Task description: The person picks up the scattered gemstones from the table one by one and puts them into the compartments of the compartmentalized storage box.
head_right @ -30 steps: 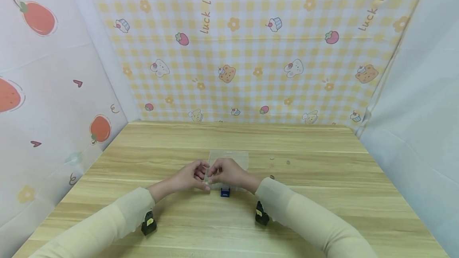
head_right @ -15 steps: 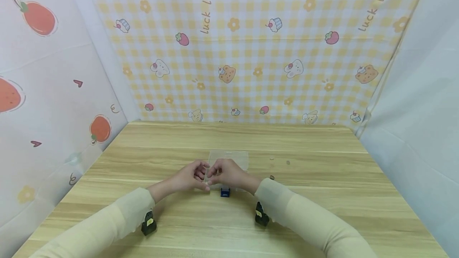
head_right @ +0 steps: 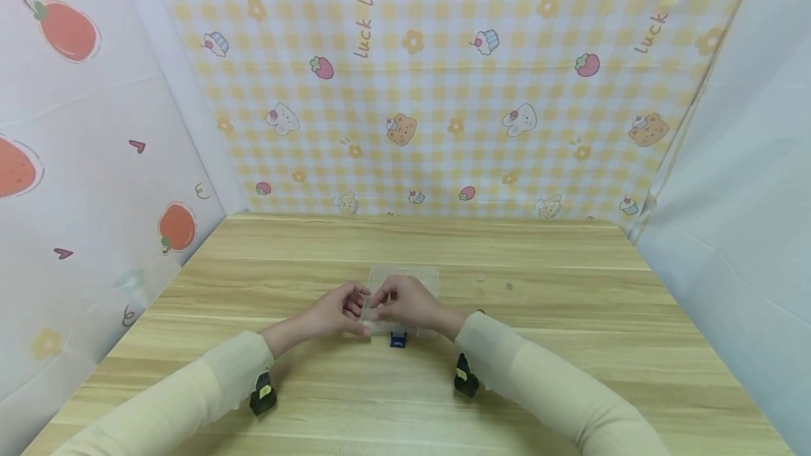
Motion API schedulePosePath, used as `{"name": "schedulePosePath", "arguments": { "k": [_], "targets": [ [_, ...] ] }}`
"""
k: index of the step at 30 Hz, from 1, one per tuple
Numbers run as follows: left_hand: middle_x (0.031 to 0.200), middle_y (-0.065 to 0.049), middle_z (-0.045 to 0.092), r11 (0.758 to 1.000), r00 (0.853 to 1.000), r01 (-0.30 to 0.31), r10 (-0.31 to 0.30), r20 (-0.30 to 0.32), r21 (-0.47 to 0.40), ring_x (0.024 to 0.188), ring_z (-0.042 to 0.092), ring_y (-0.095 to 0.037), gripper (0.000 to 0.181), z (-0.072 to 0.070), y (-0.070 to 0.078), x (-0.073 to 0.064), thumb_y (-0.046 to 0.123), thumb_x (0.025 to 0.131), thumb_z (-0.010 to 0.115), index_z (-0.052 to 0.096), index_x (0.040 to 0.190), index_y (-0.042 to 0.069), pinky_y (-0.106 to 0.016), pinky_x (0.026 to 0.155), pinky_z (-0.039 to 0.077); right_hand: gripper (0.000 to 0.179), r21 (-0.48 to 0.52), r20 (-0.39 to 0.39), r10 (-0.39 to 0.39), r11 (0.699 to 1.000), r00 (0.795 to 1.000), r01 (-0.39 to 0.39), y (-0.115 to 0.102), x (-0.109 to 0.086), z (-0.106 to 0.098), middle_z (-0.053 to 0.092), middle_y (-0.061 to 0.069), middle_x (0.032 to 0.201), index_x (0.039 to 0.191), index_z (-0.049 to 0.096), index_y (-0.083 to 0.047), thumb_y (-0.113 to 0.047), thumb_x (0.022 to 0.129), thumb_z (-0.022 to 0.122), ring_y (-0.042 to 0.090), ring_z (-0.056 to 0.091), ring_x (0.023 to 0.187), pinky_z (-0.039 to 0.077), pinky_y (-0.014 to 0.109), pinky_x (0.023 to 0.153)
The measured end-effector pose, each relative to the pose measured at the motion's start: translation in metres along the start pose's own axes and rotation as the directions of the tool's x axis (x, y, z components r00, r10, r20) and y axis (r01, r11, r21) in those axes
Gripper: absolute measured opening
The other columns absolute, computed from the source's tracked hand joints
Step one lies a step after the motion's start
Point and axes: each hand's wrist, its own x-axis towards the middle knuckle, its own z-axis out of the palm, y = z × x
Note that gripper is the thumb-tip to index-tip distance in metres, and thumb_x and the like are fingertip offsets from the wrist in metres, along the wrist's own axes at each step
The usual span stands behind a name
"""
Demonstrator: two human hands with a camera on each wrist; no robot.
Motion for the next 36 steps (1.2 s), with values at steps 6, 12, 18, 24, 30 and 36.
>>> {"name": "schedulePosePath", "arguments": {
  "k": [6,12,18,24,30,36],
  "targets": [
    [0.106,-0.009,0.053,1.0,1.0,-0.004,0.004,-0.004,0.009,0.092,0.051,-0.021,0.068,0.0,0.0,0.0,0.009,0.071,0.088,0.05,0.126,0.002,-0.032,0.078,0.046,0.01,-0.003,-0.028,0.001,1.0,1.0,-0.001,0.005,-0.003,-0.008,0.062,-0.006,0.08,0.088,0.075,-0.008,-0.011,0.08,0.081,0.012,0.044,0.067,0.037,0.024,0.061],
    [0.106,-0.01,0.053,1.0,1.0,-0.011,0.011,-0.01,0.019,0.092,0.052,-0.021,0.067,0.001,0.0,0.001,0.01,0.071,0.088,0.05,0.125,0.001,-0.031,0.078,0.047,0.012,0.001,-0.063,0.003,1.0,0.998,-0.003,0.01,-0.009,-0.02,0.062,-0.006,0.081,0.089,0.076,-0.008,-0.013,0.079,0.081,0.013,0.044,0.068,0.036,0.025,0.061],
    [0.105,-0.009,0.052,0.999,1.0,-0.018,0.018,-0.008,0.027,0.091,0.051,-0.02,0.066,0.001,-0.002,0.001,0.01,0.071,0.088,0.051,0.125,0.0,-0.031,0.078,0.048,0.013,-0.031,-0.102,0.039,0.999,0.994,-0.043,0.012,-0.016,-0.034,0.062,-0.006,0.083,0.09,0.076,-0.009,-0.013,0.079,0.081,0.015,0.046,0.07,0.037,0.026,0.063],
    [0.104,-0.008,0.052,1.0,1.0,-0.002,0.002,-0.015,0.028,0.09,0.05,-0.02,0.067,0.001,-0.002,0.002,0.009,0.07,0.088,0.051,0.125,0.001,-0.031,0.078,0.047,0.013,-0.027,-0.132,0.072,0.997,0.989,-0.076,0.012,-0.023,-0.048,0.063,-0.005,0.086,0.093,0.076,-0.006,-0.011,0.081,0.08,0.018,0.046,0.074,0.038,0.028,0.065],
    [0.104,-0.009,0.051,1.0,1.0,-0.001,0.001,-0.012,0.019,0.09,0.049,-0.02,0.067,0.002,-0.001,0.002,0.008,0.07,0.088,0.051,0.125,0.0,-0.032,0.077,0.047,0.015,-0.04,-0.186,0.082,0.995,0.979,-0.091,0.016,-0.032,-0.061,0.063,-0.003,0.085,0.094,0.075,-0.005,-0.011,0.081,0.079,0.018,0.046,0.075,0.039,0.029,0.066],
    [0.104,-0.008,0.052,1.0,1.0,-0.007,0.007,-0.012,0.025,0.09,0.05,-0.02,0.067,0.001,-0.001,0.002,0.008,0.07,0.088,0.051,0.124,0.0,-0.032,0.078,0.047,0.017,-0.056,-0.221,0.109,0.991,0.969,-0.124,0.025,-0.044,-0.076,0.06,-0.001,0.087,0.096,0.074,-0.004,-0.014,0.082,0.079,0.02,0.046,0.075,0.039,0.031,0.066]
  ]
}}
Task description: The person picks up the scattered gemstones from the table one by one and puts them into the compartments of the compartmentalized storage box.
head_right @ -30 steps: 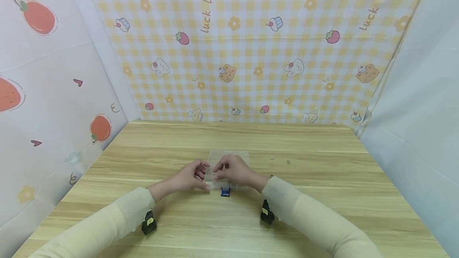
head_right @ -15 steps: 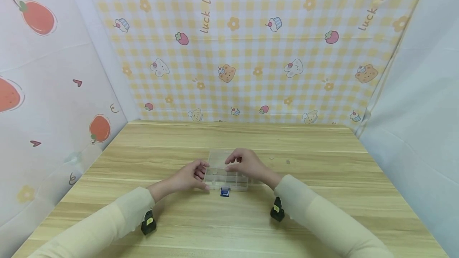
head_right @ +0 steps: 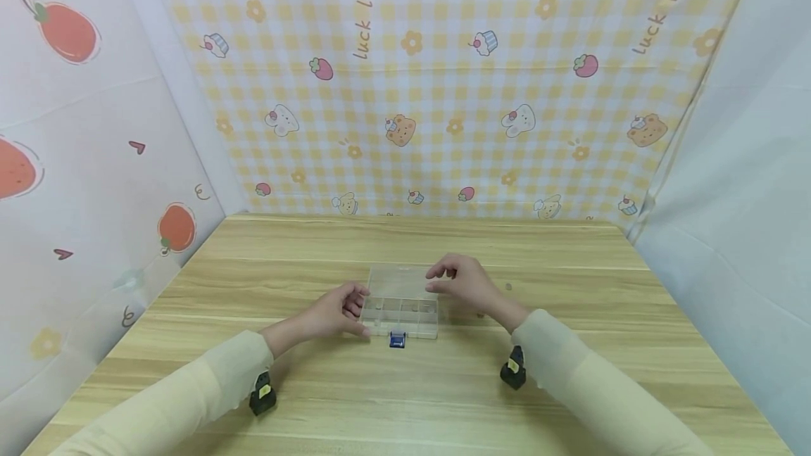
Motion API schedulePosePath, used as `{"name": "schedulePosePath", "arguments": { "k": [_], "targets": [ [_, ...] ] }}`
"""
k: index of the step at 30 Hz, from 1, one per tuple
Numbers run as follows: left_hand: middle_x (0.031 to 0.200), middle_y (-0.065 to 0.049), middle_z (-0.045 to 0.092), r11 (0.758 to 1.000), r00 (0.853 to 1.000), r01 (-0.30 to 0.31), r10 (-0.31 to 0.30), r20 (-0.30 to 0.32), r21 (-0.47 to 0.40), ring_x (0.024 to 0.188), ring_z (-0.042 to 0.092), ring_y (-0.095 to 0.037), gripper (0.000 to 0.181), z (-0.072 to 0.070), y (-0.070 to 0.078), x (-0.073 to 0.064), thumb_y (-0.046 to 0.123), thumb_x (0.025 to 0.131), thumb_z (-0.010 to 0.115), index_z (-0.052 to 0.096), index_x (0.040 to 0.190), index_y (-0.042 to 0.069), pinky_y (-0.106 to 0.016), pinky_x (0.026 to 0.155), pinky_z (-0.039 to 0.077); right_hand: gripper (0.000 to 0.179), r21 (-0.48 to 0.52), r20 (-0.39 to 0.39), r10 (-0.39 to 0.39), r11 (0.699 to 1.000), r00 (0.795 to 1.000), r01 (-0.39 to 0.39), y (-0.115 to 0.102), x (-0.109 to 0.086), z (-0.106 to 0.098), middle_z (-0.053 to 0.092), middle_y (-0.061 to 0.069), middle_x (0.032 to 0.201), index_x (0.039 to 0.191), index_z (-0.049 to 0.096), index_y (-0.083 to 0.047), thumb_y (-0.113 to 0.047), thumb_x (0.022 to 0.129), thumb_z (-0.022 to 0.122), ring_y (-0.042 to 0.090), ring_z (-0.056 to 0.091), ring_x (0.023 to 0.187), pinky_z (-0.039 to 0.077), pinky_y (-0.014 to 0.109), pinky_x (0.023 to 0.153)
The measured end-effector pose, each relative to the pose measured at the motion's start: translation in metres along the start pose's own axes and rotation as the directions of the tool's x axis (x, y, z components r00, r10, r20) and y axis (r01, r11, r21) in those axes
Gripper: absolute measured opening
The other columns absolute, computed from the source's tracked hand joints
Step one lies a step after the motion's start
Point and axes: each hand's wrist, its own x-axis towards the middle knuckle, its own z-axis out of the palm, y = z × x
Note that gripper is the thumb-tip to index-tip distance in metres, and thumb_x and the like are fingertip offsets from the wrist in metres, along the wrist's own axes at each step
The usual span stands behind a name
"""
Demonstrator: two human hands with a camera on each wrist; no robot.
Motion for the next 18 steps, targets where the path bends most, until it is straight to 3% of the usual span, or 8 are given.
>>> {"name": "schedulePosePath", "arguments": {
  "k": [10,18],
  "targets": [
    [0.106,-0.009,0.052,1.0,1.0,0.0,0.0,0.001,-0.001,0.091,0.05,-0.021,0.066,0.0,0.003,-0.001,0.008,0.07,0.088,0.051,0.124,0.0,-0.032,0.078,0.046,0.021,0.014,-0.079,0.098,0.995,0.992,-0.098,0.022,-0.012,-0.027,0.06,0.003,0.091,0.1,0.074,-0.003,-0.016,0.084,0.078,0.022,0.045,0.075,0.039,0.031,0.064],
    [0.108,-0.009,0.052,1.0,1.0,0.008,-0.008,-0.007,0.017,0.093,0.05,-0.021,0.067,0.0,0.004,-0.001,0.009,0.07,0.088,0.052,0.125,-0.001,-0.034,0.08,0.047,0.023,0.002,-0.118,0.114,0.993,0.986,-0.114,0.04,-0.022,-0.041,0.058,0.006,0.091,0.101,0.073,-0.002,-0.019,0.086,0.076,0.023,0.043,0.073,0.038,0.03,0.059]
  ]
}}
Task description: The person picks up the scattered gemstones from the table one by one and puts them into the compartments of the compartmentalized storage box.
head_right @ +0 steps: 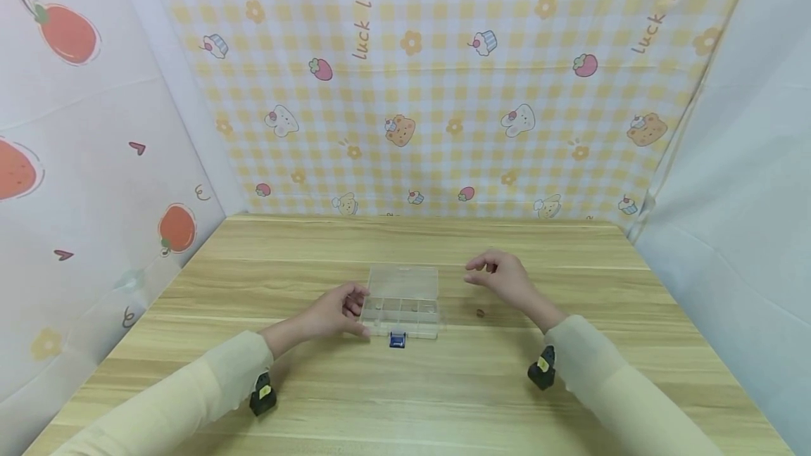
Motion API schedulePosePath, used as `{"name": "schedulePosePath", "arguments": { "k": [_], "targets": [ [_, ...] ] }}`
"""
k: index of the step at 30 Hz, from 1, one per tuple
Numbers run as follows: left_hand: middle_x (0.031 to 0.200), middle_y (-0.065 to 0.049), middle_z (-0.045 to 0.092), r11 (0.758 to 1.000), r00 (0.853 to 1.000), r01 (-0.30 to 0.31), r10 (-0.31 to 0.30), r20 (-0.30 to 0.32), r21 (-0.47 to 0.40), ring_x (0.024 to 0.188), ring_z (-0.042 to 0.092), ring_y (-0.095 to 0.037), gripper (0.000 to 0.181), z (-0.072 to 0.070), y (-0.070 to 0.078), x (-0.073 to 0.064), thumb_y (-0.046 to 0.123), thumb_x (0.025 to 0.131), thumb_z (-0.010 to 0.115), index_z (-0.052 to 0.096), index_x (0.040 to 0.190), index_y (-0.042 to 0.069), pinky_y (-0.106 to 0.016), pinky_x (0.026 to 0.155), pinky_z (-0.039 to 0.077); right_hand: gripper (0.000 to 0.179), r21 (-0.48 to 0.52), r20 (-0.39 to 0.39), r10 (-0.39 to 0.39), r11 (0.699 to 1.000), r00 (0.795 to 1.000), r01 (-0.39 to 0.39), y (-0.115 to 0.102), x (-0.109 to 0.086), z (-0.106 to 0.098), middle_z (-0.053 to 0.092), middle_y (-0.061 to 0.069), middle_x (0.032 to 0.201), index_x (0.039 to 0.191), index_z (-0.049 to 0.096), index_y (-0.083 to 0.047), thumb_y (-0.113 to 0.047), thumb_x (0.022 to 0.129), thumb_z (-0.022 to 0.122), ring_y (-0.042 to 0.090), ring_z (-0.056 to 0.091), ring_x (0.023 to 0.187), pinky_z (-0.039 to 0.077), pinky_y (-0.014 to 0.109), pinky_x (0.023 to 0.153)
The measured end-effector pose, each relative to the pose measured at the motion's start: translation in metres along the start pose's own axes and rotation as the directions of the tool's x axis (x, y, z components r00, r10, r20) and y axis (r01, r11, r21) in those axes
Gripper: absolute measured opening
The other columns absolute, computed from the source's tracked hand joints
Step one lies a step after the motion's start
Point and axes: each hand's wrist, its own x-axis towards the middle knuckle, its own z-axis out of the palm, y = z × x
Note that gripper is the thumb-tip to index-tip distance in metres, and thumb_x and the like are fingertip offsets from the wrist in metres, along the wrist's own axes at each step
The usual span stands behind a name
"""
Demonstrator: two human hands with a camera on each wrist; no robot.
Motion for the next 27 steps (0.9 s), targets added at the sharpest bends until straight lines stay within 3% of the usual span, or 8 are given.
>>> {"name": "schedulePosePath", "arguments": {
  "k": [12,27],
  "targets": [
    [0.11,-0.01,0.052,1.0,1.0,-0.011,0.011,0.004,0.004,0.096,0.051,-0.022,0.068,-0.001,0.002,-0.001,0.009,0.069,0.088,0.051,0.126,-0.002,-0.033,0.082,0.048,0.025,-0.045,-0.066,0.068,0.996,0.995,-0.071,0.017,-0.002,-0.026,0.059,0.011,0.093,0.105,0.07,0.003,-0.014,0.088,0.074,0.02,0.043,0.069,0.037,0.027,0.055],
    [0.11,-0.009,0.053,1.0,1.0,-0.021,0.021,0.011,0.015,0.097,0.052,-0.022,0.067,-0.002,0.0,-0.001,0.011,0.07,0.088,0.052,0.125,-0.001,-0.034,0.082,0.048,0.033,-0.067,-0.029,0.153,0.986,0.988,-0.154,0.046,-0.008,-0.043,0.058,0.014,0.1,0.109,0.068,0.004,-0.021,0.088,0.074,0.02,0.046,0.077,0.041,0.029,0.063]
  ]
}}
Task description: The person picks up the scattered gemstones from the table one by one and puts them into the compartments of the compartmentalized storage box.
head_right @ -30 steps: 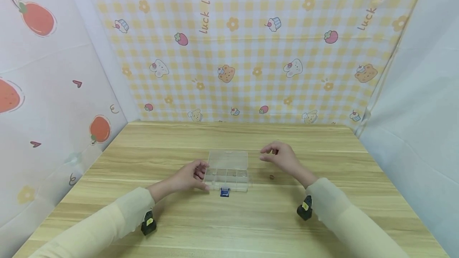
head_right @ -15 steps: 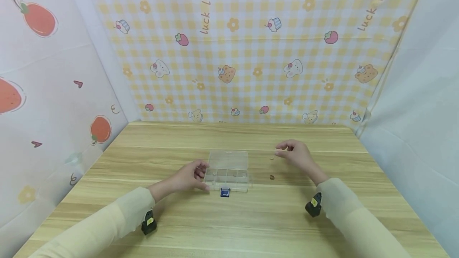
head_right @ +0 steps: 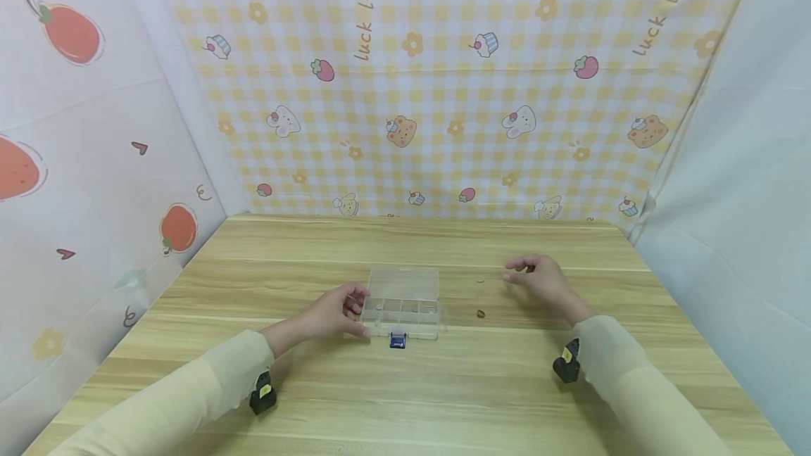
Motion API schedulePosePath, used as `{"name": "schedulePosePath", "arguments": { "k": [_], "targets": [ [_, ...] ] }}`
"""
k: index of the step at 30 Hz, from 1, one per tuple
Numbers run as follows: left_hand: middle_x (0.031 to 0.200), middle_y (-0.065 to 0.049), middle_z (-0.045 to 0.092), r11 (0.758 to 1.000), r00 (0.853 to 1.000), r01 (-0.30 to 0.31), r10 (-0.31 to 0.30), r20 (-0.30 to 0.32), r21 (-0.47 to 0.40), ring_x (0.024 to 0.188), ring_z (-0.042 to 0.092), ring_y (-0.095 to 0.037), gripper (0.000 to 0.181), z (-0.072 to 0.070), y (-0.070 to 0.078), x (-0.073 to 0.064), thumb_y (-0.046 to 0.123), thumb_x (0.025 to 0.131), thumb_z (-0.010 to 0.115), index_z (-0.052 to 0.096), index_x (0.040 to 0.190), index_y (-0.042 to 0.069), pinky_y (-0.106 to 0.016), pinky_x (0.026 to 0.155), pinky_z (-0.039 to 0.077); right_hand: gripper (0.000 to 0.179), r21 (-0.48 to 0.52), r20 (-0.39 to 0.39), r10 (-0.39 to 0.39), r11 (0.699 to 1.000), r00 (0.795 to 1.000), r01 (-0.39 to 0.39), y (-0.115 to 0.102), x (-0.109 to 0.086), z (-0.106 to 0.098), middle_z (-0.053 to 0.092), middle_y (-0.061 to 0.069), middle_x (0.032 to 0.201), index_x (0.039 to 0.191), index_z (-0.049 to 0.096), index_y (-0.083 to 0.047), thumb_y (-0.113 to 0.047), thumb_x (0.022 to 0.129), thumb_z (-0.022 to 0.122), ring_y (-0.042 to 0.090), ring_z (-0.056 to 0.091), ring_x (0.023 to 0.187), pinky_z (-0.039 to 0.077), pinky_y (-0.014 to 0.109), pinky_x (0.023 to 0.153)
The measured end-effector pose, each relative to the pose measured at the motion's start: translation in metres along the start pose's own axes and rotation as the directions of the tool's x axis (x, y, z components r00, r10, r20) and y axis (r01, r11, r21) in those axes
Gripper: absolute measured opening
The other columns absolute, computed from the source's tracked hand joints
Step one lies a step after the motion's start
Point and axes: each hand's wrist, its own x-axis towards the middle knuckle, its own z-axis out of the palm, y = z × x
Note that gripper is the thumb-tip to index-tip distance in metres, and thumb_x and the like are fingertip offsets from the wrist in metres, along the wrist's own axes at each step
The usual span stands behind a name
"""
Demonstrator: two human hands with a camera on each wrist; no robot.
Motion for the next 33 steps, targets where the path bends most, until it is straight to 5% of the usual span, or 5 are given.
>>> {"name": "schedulePosePath", "arguments": {
  "k": [14,33],
  "targets": [
    [0.11,-0.009,0.053,1.0,1.0,0.004,-0.004,-0.001,-0.011,0.097,0.051,-0.022,0.066,0.0,0.004,-0.001,0.009,0.07,0.088,0.052,0.124,-0.001,-0.033,0.082,0.048,0.044,0.011,0.106,0.067,0.998,0.992,-0.069,0.028,0.005,-0.007,0.06,0.013,0.104,0.114,0.065,0.002,-0.03,0.085,0.076,0.023,0.05,0.086,0.044,0.032,0.07],
    [0.112,-0.01,0.053,1.0,1.0,0.005,-0.005,-0.003,-0.019,0.098,0.052,-0.023,0.067,0.001,0.003,-0.001,0.009,0.069,0.088,0.051,0.124,-0.002,-0.034,0.084,0.047,0.047,0.087,0.167,0.082,0.991,0.983,-0.098,0.031,0.003,-0.002,0.061,0.012,0.107,0.118,0.064,0.003,-0.028,0.085,0.076,0.022,0.051,0.091,0.044,0.03,0.071]
  ]
}}
